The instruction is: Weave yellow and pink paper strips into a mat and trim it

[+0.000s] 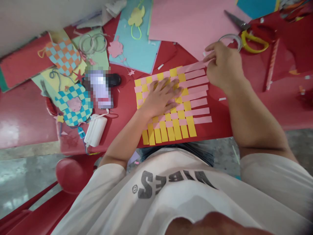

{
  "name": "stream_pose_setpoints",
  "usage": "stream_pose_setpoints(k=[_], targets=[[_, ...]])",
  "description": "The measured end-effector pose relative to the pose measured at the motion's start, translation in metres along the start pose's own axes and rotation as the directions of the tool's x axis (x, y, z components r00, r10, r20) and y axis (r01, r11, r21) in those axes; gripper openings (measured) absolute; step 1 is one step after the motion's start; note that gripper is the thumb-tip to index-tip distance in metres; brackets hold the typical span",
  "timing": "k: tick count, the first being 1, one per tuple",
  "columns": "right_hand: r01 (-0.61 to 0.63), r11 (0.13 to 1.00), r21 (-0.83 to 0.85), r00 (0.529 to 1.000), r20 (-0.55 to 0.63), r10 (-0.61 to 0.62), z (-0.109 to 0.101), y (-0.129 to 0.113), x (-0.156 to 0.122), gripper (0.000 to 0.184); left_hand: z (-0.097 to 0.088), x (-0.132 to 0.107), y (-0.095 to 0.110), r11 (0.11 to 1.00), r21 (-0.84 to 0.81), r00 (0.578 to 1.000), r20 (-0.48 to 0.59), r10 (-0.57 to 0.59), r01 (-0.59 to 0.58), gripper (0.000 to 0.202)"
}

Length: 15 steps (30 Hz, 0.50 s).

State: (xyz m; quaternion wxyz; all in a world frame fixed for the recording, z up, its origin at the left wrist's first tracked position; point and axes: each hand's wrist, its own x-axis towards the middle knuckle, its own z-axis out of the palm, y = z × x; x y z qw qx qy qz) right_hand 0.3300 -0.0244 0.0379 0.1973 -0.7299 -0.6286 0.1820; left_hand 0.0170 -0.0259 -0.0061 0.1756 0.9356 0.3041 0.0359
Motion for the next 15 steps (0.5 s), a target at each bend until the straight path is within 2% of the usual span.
stream_pose_setpoints(k=[3, 15], targets=[[0.007, 1.0, 0.024, 0.998, -0.068, -0.006, 0.0054, -0.0011, -0.0004, 0.06, 0.0013, 0.0002, -0.0008, 1.0, 0.005, 1.0, -0.004, 0.001, -0.001, 0.073], [0.016, 0.981, 0.192, 0.996, -0.089, 0.001, 0.0087, 0.0027, 0.0036, 0.056, 0.0009, 0.0007, -0.0019, 1.0, -0.009, 1.0, -0.006, 0.001, -0.001, 0.07]])
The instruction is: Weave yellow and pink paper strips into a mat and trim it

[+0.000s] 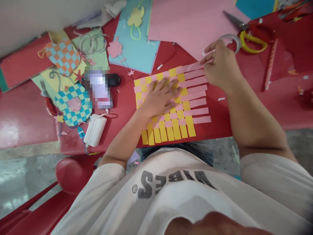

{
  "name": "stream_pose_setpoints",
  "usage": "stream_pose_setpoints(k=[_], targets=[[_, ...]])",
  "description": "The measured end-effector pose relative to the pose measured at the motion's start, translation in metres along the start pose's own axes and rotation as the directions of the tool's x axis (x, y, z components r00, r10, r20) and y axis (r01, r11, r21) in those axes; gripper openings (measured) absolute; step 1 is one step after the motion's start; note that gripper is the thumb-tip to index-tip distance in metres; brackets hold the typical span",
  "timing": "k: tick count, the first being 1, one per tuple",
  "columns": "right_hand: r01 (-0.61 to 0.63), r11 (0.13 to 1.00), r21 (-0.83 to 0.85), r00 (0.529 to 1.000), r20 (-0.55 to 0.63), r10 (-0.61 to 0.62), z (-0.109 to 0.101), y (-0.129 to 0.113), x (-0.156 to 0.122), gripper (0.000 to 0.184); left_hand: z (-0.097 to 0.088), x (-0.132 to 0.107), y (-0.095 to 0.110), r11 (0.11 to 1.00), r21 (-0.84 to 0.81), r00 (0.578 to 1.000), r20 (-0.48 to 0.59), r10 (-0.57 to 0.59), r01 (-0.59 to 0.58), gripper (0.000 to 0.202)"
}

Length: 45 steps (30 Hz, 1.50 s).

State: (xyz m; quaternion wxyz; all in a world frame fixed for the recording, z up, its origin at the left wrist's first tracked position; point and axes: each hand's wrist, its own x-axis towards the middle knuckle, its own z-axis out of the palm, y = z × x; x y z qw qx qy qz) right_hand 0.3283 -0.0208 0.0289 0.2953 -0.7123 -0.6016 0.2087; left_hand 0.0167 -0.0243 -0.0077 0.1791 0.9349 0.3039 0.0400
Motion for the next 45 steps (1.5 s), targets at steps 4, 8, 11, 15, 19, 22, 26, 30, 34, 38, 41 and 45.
stream_pose_setpoints(k=[4, 8, 11, 15, 19, 22, 26, 30, 34, 38, 41, 45], targets=[[-0.001, 0.998, 0.064, 1.0, 0.013, 0.0, 0.002, 0.0, 0.0, 0.052, -0.002, 0.001, -0.001, 1.0, -0.025, 1.0, 0.019, 0.0, 0.001, 0.072], [-0.004, 0.986, 0.167, 0.996, 0.086, -0.01, 0.006, 0.005, 0.003, 0.046, -0.003, 0.001, 0.0, 1.0, -0.027, 1.0, 0.009, -0.004, 0.004, 0.071], [0.046, 0.983, 0.177, 0.994, 0.089, -0.062, 0.012, 0.008, 0.004, 0.048, -0.003, 0.0, 0.001, 1.0, -0.02, 1.0, 0.007, -0.005, 0.005, 0.071], [0.107, 0.993, 0.05, 0.994, 0.0, -0.107, 0.025, 0.003, -0.001, 0.06, -0.002, 0.001, 0.0, 1.0, 0.004, 1.0, 0.015, -0.005, 0.005, 0.071], [0.152, 0.982, -0.11, 0.983, -0.088, -0.163, 0.039, -0.009, -0.003, 0.059, -0.002, 0.003, -0.001, 1.0, 0.019, 1.0, 0.018, -0.007, 0.007, 0.071], [0.159, 0.975, -0.156, 0.963, -0.193, -0.188, 0.041, -0.012, -0.003, 0.045, -0.003, 0.003, -0.001, 1.0, 0.022, 1.0, 0.019, -0.009, 0.009, 0.07], [0.086, 0.985, -0.147, 0.931, -0.34, -0.132, 0.04, -0.007, -0.002, 0.05, -0.003, 0.002, 0.0, 1.0, 0.0, 1.0, 0.006, -0.001, 0.001, 0.071], [0.031, 0.999, -0.016, 0.978, -0.204, -0.034, 0.048, 0.002, 0.006, 0.036, -0.002, 0.001, 0.0, 1.0, -0.006, 1.0, -0.013, 0.003, -0.003, 0.072], [0.13, 0.985, 0.112, 0.99, -0.074, -0.123, 0.057, 0.0, 0.014, 0.05, -0.002, 0.002, 0.0, 1.0, 0.027, 1.0, 0.002, -0.001, 0.001, 0.07], [0.126, 0.982, 0.138, 0.992, -0.026, -0.123, 0.057, -0.011, 0.012, 0.047, -0.001, 0.002, 0.0, 0.999, 0.039, 1.0, -0.006, -0.001, 0.001, 0.067], [0.114, 0.985, 0.13, 0.992, 0.04, -0.12, 0.054, -0.015, 0.009, 0.039, 0.0, 0.002, -0.001, 1.0, 0.025, 1.0, -0.018, 0.004, -0.003, 0.066], [0.116, 0.982, 0.151, 0.99, 0.065, -0.127, 0.055, -0.016, 0.009, 0.042, 0.002, 0.002, -0.002, 1.0, 0.022, 1.0, -0.027, 0.012, -0.011, 0.068]])
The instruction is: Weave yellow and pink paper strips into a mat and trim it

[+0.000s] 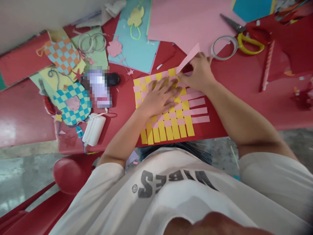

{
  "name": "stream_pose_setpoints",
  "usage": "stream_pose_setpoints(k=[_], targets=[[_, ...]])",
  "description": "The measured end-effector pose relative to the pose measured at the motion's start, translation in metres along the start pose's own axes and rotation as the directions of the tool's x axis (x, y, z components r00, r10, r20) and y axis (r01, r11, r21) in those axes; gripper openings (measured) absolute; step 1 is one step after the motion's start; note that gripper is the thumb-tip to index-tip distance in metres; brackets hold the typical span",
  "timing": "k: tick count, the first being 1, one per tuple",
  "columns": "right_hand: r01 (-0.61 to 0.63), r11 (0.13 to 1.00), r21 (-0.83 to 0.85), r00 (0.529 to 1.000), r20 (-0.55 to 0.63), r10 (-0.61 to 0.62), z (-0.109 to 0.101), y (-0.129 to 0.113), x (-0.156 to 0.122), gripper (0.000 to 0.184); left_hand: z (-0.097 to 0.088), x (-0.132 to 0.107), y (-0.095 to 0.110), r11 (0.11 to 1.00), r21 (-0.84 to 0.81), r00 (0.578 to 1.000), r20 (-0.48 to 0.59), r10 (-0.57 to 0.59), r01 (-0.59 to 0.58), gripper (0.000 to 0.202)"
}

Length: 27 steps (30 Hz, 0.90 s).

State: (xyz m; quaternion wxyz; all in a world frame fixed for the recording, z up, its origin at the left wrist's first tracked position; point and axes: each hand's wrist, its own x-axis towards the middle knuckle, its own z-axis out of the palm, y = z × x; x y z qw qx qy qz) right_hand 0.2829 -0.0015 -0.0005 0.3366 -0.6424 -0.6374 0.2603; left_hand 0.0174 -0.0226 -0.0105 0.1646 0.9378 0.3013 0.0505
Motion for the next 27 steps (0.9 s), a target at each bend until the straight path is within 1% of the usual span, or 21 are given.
stream_pose_setpoints(k=[3, 5, 11, 15, 18, 22, 25, 27], targets=[[-0.005, 1.0, 0.014, 1.0, 0.015, 0.005, 0.001, 0.001, 0.001, 0.042, 0.0, 0.0, 0.0, 1.0, 0.001, 1.0, -0.003, -0.002, 0.002, 0.068], [0.0, 1.0, -0.011, 1.0, 0.02, 0.0, 0.002, 0.001, 0.001, 0.04, 0.0, 0.0, 0.0, 1.0, 0.001, 1.0, -0.002, -0.006, 0.006, 0.068], [0.057, 0.989, -0.14, 0.998, 0.023, -0.054, 0.004, 0.007, 0.0, 0.041, -0.001, -0.001, 0.001, 1.0, 0.014, 1.0, -0.001, 0.001, -0.001, 0.069], [0.099, 0.964, -0.248, 0.995, 0.016, -0.098, 0.003, 0.01, 0.0, 0.041, -0.001, -0.001, 0.001, 1.0, 0.01, 1.0, -0.002, 0.004, -0.004, 0.071], [0.158, 0.941, -0.298, 0.987, 0.017, -0.16, 0.002, 0.014, 0.002, 0.036, 0.0, -0.002, 0.001, 1.0, 0.01, 1.0, -0.003, 0.011, -0.011, 0.072], [0.223, 0.922, -0.317, 0.974, 0.035, -0.224, 0.003, 0.022, 0.008, 0.028, 0.0, -0.002, 0.001, 1.0, 0.01, 1.0, -0.017, 0.016, -0.015, 0.072], [0.233, 0.91, -0.342, 0.97, 0.021, -0.241, 0.005, 0.024, 0.01, 0.022, -0.001, -0.003, 0.002, 1.0, 0.011, 1.0, -0.027, 0.017, -0.016, 0.072], [0.208, 0.916, -0.343, 0.976, 0.017, -0.216, 0.005, 0.021, 0.01, 0.019, -0.001, -0.003, 0.002, 1.0, 0.014, 1.0, -0.028, 0.012, -0.012, 0.072]])
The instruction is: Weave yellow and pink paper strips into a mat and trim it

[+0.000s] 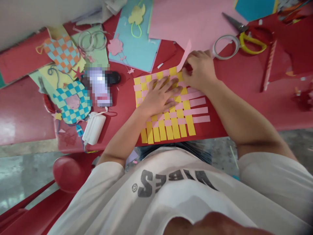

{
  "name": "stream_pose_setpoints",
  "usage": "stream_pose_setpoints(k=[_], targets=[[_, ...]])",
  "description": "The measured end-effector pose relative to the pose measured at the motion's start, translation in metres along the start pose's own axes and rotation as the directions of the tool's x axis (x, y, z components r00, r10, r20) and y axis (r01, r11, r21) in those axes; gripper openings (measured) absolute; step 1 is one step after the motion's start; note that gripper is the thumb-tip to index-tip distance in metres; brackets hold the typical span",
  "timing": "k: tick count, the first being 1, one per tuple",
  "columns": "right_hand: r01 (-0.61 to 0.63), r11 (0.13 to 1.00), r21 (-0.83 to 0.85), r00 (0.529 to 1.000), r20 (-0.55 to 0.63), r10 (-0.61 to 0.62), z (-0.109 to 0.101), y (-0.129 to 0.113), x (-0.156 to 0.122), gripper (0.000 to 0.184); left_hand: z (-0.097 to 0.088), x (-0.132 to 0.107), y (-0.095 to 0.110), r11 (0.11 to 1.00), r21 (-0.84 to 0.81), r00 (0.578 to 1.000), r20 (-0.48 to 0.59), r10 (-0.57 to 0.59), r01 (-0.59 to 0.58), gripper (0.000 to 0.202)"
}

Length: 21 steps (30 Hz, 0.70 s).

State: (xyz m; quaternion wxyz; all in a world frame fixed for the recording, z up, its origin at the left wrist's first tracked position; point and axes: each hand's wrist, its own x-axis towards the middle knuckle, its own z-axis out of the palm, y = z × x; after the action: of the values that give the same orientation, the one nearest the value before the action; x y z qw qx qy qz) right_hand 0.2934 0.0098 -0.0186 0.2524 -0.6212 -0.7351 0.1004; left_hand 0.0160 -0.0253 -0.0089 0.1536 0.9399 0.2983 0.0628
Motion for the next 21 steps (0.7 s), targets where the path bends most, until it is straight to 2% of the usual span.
stream_pose_setpoints(k=[7, 11, 17, 21], targets=[[-0.152, 0.98, 0.129, 0.986, 0.085, 0.142, -0.011, -0.017, 0.0, 0.027, -0.001, 0.001, 0.0, 1.0, 0.004, 1.0, 0.016, 0.002, -0.002, 0.074], [-0.208, 0.955, 0.213, 0.976, 0.111, 0.188, -0.013, -0.018, 0.001, 0.028, -0.001, 0.002, 0.0, 1.0, -0.005, 0.999, 0.031, -0.015, 0.015, 0.07], [-0.194, 0.953, 0.233, 0.979, 0.099, 0.175, -0.009, -0.013, -0.001, 0.016, -0.002, 0.002, 0.001, 1.0, -0.027, 0.999, 0.041, -0.016, 0.017, 0.073], [-0.164, 0.965, 0.204, 0.98, 0.143, 0.136, -0.01, -0.014, -0.001, 0.02, -0.004, 0.002, 0.003, 0.999, -0.03, 0.999, 0.045, -0.017, 0.018, 0.076]])
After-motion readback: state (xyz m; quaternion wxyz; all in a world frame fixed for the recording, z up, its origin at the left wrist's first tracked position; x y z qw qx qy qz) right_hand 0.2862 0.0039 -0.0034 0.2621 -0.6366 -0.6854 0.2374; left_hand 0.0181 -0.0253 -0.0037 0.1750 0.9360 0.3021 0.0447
